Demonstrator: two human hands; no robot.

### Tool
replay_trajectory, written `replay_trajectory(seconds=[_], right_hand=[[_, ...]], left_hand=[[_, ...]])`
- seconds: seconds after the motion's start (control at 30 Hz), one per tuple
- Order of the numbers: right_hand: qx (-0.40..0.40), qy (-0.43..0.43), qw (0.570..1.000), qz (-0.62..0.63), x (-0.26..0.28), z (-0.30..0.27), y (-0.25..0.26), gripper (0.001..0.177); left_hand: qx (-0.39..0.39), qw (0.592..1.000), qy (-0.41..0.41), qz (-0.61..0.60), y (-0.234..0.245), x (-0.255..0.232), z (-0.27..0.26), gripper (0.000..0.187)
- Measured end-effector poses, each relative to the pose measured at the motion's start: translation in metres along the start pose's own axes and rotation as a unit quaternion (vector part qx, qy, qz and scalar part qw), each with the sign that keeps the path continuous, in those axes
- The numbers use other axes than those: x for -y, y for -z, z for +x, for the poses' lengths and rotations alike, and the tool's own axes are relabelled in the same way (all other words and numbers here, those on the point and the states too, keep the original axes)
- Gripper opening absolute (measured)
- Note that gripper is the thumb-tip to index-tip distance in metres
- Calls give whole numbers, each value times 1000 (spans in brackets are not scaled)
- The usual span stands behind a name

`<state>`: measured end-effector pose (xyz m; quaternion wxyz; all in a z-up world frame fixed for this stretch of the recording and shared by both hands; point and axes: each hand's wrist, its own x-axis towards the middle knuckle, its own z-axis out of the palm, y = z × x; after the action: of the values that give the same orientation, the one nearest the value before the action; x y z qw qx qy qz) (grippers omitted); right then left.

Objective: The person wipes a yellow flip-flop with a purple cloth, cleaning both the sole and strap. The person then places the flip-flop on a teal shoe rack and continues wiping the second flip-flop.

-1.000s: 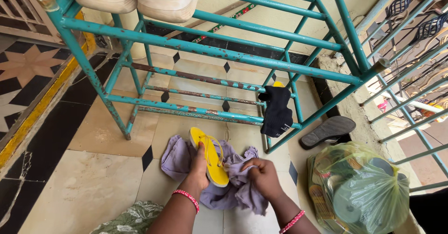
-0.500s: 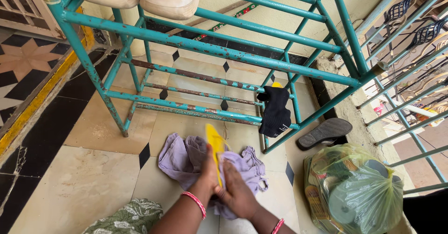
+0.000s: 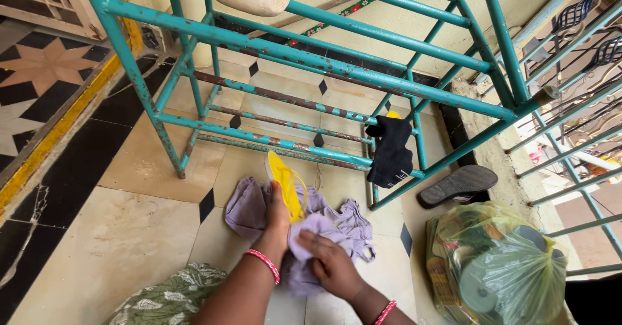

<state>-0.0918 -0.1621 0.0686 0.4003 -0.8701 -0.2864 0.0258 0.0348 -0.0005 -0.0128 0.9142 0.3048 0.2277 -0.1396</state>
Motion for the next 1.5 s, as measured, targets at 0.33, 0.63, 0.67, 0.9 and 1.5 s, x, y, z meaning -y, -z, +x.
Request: replay_trajectory(seconds=[0.33, 0.63, 0.67, 0.9, 1.5], right_hand=[[-236, 13, 967, -94, 2, 18, 35, 55], [-139, 64, 970, -188, 11, 19, 14, 39], [-166, 34, 968, -183, 10, 19, 13, 39], [-102, 81, 983, -129, -1, 12, 6, 33], [-214, -24, 960, -181, 64, 26, 75, 23]], left_hand=[[70, 943, 36, 322, -36, 16, -52, 73], [40, 934, 15, 355, -28, 6, -53, 76], [42, 925, 18, 378, -28, 7, -53, 76], [50, 972, 32, 227, -33, 2, -45, 76], [48, 931, 85, 352, -25, -7, -52, 61]])
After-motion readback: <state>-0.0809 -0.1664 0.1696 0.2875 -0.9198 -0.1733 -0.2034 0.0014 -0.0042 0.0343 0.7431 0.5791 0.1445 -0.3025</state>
